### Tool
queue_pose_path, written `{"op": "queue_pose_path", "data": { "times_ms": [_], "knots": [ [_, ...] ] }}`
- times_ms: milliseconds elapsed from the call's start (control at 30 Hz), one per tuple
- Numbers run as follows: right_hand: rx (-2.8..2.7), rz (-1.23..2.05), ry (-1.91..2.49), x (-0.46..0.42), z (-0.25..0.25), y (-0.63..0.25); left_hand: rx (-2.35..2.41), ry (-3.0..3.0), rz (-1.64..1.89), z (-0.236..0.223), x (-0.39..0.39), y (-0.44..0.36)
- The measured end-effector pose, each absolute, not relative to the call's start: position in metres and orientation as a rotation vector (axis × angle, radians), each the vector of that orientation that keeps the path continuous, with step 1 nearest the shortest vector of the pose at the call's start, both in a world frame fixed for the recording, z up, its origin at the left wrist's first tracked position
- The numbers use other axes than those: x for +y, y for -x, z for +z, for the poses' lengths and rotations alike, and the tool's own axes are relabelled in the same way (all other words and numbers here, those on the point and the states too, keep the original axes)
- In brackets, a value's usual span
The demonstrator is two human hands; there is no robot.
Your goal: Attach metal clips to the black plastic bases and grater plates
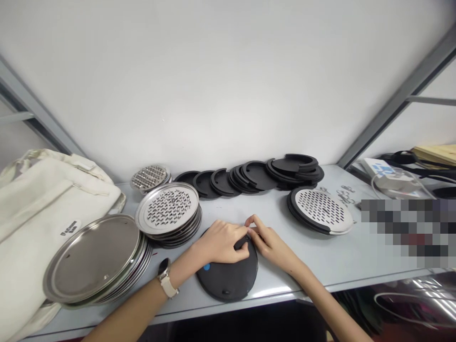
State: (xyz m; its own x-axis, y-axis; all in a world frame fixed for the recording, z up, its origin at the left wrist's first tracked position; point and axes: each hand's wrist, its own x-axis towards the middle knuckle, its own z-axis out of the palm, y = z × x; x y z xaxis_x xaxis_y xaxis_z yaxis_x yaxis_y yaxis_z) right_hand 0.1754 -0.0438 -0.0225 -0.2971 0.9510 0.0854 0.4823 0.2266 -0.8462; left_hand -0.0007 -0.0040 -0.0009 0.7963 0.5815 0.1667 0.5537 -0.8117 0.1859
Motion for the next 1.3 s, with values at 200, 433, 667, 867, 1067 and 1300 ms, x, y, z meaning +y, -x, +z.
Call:
{"op": "queue_pose_path", "data": {
  "times_ms": [200,433,667,867,1067,1300],
  "knots": [
    [-1.957,0.909,1.315,-0.0435,-0.0222,-0.1775,1.028,-2.880,0.300,-0.0070,-0.0045,-0.0004],
    [-1.978,0.904,1.302,-0.0430,-0.0218,-0.1772,1.150,-2.840,0.335,-0.0069,-0.0064,-0.0021],
    [-1.947,0.910,1.290,-0.0428,-0.0210,-0.1780,1.187,-2.776,0.344,-0.0059,-0.0063,-0.0028],
    [-1.851,0.942,1.287,-0.0425,-0.0263,-0.1770,1.217,-2.750,0.363,-0.0069,-0.0062,-0.0030],
    [-1.841,0.887,1.343,-0.0421,-0.0292,-0.1776,1.237,-2.745,0.357,-0.0079,-0.0059,-0.0028],
    [-1.977,0.798,1.384,-0.0428,-0.0254,-0.1777,1.231,-2.745,0.403,-0.0092,-0.0063,-0.0035]
  ]
}}
